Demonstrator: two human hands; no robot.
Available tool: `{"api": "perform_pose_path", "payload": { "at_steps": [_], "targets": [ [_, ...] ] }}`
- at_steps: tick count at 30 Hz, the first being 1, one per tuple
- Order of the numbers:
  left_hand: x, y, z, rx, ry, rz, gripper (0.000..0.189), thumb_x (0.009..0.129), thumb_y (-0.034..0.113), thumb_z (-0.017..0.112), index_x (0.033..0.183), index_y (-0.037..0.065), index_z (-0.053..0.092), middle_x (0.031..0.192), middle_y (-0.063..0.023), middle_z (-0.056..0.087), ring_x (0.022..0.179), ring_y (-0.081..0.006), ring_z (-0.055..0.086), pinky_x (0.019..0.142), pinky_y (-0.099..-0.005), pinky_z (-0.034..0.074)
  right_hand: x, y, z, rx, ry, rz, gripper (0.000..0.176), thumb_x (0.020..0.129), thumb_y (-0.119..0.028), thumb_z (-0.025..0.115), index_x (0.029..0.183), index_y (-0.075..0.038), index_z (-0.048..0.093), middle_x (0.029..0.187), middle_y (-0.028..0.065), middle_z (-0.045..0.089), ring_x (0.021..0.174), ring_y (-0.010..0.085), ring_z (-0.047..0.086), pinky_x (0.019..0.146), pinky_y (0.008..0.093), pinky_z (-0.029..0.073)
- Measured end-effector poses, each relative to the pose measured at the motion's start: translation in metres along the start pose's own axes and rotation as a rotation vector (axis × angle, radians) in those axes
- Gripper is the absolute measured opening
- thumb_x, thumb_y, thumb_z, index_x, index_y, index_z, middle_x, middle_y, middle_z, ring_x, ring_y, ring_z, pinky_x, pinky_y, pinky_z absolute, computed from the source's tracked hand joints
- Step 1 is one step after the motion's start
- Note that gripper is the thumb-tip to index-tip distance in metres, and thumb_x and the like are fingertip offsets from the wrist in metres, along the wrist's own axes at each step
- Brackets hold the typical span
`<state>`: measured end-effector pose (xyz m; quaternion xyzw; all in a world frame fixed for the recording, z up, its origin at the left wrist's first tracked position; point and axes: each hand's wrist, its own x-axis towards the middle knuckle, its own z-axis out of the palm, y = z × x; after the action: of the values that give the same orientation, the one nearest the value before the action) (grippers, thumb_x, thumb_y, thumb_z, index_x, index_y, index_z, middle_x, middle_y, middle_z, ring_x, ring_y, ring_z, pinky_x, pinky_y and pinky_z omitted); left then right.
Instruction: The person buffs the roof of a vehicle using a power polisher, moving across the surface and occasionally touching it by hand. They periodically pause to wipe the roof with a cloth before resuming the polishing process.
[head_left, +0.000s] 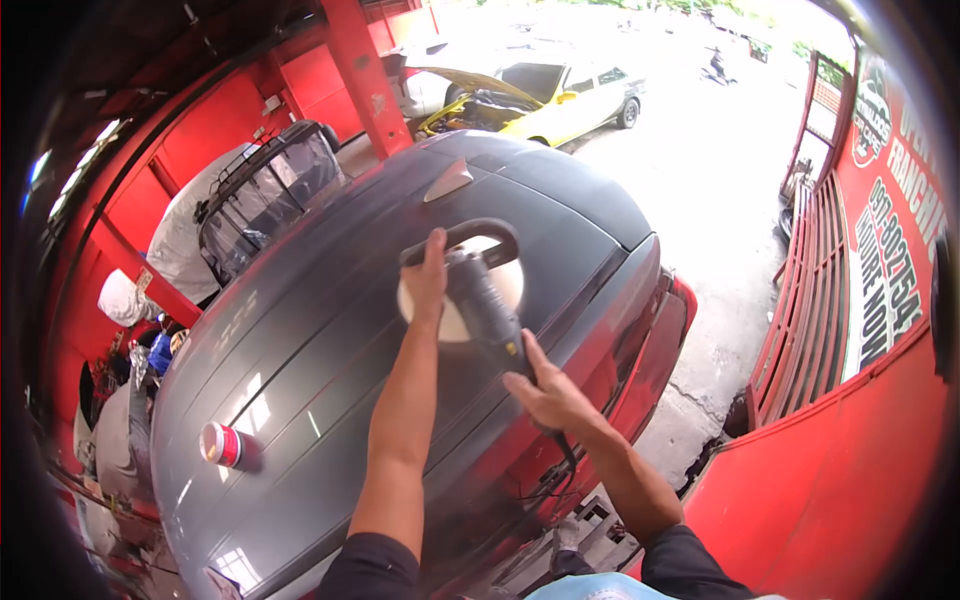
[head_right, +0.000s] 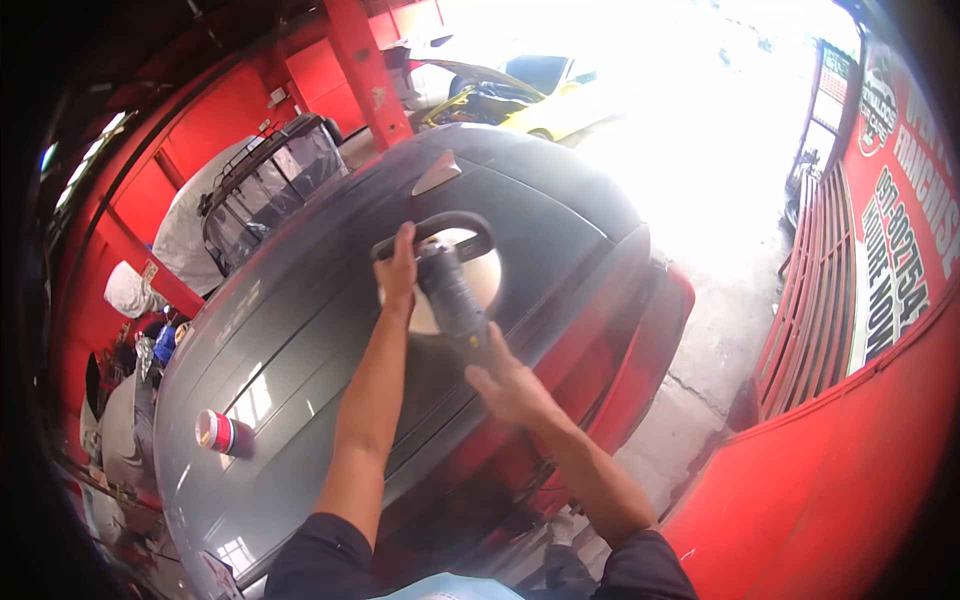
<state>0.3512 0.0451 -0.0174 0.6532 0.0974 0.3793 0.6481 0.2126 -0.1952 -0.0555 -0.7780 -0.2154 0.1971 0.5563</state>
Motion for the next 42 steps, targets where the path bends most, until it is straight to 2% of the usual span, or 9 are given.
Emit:
{"api": "perform_pose_path", "payload": {
  "at_steps": [2,8,10,11,17,25,32,34,42],
  "targets": [
    [0.002,0.008,0.030,0.087,-0.051,-0.063,0.034,0.088,0.036,0.074,0.086,0.002,0.074,0.081,-0.0005,0.067,0.073,-0.0105,0.059,0.068,-0.0300,0.050,0.023,0.039,-0.004,-0.068,0.293,-0.242,0.081,0.097,-0.028,0.061,0.159,-0.003,0.014,0.090,0.0080,0.063,0.077,0.0150,0.061,0.069,0.0316,0.050],
    [-0.003,-0.005,0.073,-0.009,-0.227,-0.081,0.049,0.079,0.051,0.076,0.081,0.003,0.076,0.072,-0.0057,0.071,0.069,-0.0147,0.065,0.066,-0.0337,0.051,0.001,0.011,-0.028,0.070,0.304,-0.087,0.071,0.098,-0.015,0.057,0.158,-0.004,0.021,0.092,0.0032,0.059,0.077,0.0099,0.053,0.067,0.0256,0.046],
    [-0.003,-0.030,0.070,0.150,-0.150,0.100,0.053,0.078,0.055,0.076,0.076,0.002,0.074,0.068,-0.0084,0.070,0.068,-0.0174,0.068,0.066,-0.0345,0.052,-0.005,0.022,-0.028,0.044,0.268,-0.011,0.076,0.096,-0.019,0.057,0.158,-0.001,0.017,0.119,0.0148,0.063,0.102,0.0227,0.059,0.094,0.0325,0.046],
    [-0.012,-0.011,0.055,0.086,-0.111,0.017,0.055,0.077,0.056,0.075,0.074,0.001,0.074,0.067,-0.0094,0.069,0.067,-0.0184,0.068,0.066,-0.0350,0.052,-0.008,0.014,-0.020,0.027,0.225,-0.022,0.076,0.096,-0.019,0.057,0.158,-0.001,0.017,0.119,0.0148,0.063,0.102,0.0227,0.059,0.094,0.0325,0.046],
    [-0.046,0.041,-0.056,0.136,0.041,-0.105,0.054,0.083,0.055,0.071,0.073,0.002,0.073,0.062,-0.0054,0.067,0.062,-0.0144,0.066,0.061,-0.0324,0.050,-0.042,-0.036,0.033,0.053,0.033,0.044,0.080,0.096,-0.012,0.056,0.160,-0.006,0.010,0.085,0.0047,0.060,0.065,0.0098,0.054,0.058,0.0274,0.047],
    [-0.093,0.086,-0.225,0.052,0.255,-0.062,0.036,0.089,0.034,0.073,0.096,-0.001,0.074,0.082,-0.0046,0.071,0.074,-0.0120,0.065,0.067,-0.0297,0.051,-0.077,-0.084,0.136,0.044,-0.239,0.053,0.083,0.097,-0.016,0.059,0.161,-0.010,0.006,0.072,0.0055,0.061,0.055,0.0117,0.055,0.052,0.0296,0.049],
    [-0.127,0.108,-0.315,0.101,0.401,-0.024,0.035,0.091,0.032,0.071,0.102,-0.001,0.073,0.092,-0.0060,0.073,0.084,-0.0130,0.066,0.076,-0.0299,0.052,-0.096,-0.092,0.197,-0.019,-0.366,-0.045,0.085,0.096,-0.025,0.061,0.160,-0.009,0.007,0.073,0.0105,0.064,0.058,0.0162,0.061,0.055,0.0322,0.050],
    [-0.136,0.118,-0.331,0.074,0.471,0.018,0.034,0.090,0.033,0.075,0.093,0.000,0.074,0.084,-0.0036,0.073,0.076,-0.0122,0.065,0.071,-0.0293,0.052,-0.101,-0.099,0.207,-0.015,-0.406,-0.038,0.084,0.096,-0.024,0.060,0.160,-0.009,0.008,0.070,0.0094,0.063,0.060,0.0162,0.061,0.057,0.0313,0.051],
    [-0.162,0.124,-0.364,0.121,0.427,-0.119,0.036,0.087,0.035,0.075,0.094,0.000,0.075,0.085,-0.0046,0.073,0.078,-0.0126,0.067,0.071,-0.0308,0.053,-0.109,-0.068,0.249,0.533,-0.657,0.146,0.077,0.092,-0.017,0.069,0.154,-0.014,0.022,0.107,0.0137,0.055,0.078,0.0229,0.065,0.053,0.0359,0.060]
  ]
}}
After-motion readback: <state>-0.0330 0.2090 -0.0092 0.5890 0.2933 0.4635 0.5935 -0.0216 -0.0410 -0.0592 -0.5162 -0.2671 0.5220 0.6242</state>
